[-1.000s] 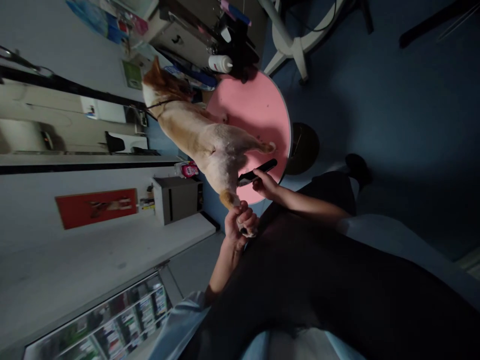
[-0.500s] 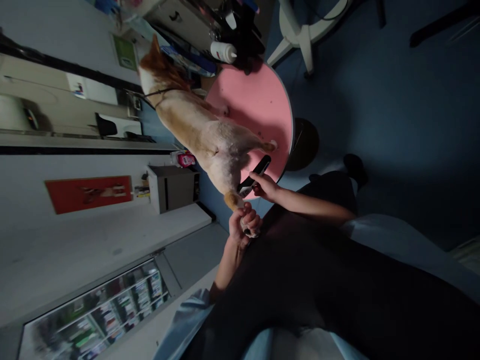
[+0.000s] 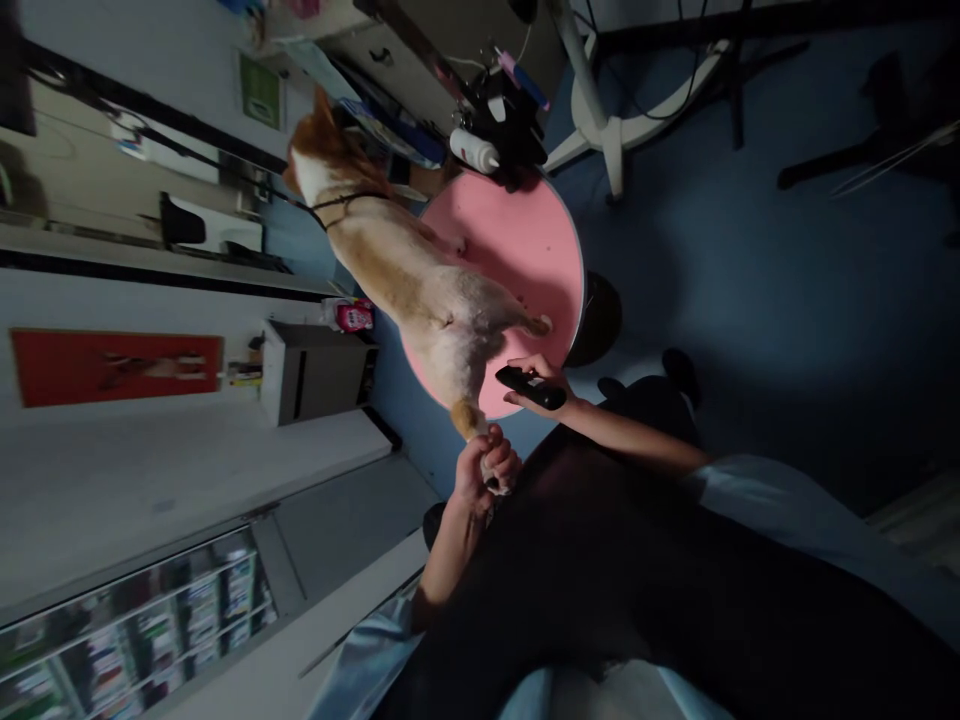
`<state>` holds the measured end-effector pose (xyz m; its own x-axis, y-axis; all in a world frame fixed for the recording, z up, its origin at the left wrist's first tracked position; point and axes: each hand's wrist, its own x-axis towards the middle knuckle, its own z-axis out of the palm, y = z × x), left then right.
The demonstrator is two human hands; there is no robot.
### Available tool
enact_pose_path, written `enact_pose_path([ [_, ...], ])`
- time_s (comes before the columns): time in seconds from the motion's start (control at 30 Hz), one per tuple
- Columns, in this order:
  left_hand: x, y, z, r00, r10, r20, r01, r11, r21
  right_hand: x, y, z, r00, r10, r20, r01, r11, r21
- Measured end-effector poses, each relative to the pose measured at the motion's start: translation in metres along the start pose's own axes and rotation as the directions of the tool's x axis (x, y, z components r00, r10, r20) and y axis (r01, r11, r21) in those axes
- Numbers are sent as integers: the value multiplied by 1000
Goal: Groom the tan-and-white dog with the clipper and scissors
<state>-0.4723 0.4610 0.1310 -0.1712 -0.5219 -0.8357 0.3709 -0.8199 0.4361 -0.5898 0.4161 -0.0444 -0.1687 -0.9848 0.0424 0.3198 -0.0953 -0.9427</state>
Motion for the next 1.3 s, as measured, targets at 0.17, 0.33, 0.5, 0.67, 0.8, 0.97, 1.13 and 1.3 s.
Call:
enact_pose_path([
  [0.17, -6, 11, 3, 999, 3, 43, -5, 1000, 31, 6, 3, -14, 975, -197, 101, 212, 963, -167],
  [0.33, -12, 21, -1, 998, 43, 53, -46, 996, 72, 31, 7, -10, 971, -217, 101, 232, 955, -182],
  [0.5, -19, 26, -7, 999, 25, 36, -28, 996, 90, 41, 7, 2, 960, -217, 177, 252, 945, -208],
  [0.67, -22, 29, -13, 997, 8, 74, -16, 995, 100, 36, 1, 6, 949, -225, 219, 284, 913, -291],
  [0.8, -24, 30, -15, 998, 11, 69, -15, 998, 68, 32, 0, 10, 954, -167, 249, 255, 889, -380],
  [0.97, -27, 33, -20, 998, 13, 55, -16, 998, 68, 30, 4, 21, 942, -178, 286, 282, 882, -379],
  [1.13, -28, 34, -27, 998, -4, 66, -2, 997, 77, 27, 10, 27, 949, -109, 295, 249, 835, -490],
  [1.3, -23, 37, -40, 999, 2, 54, -8, 993, 118, 35, 13, 20, 956, -47, 288, 194, 839, -508],
])
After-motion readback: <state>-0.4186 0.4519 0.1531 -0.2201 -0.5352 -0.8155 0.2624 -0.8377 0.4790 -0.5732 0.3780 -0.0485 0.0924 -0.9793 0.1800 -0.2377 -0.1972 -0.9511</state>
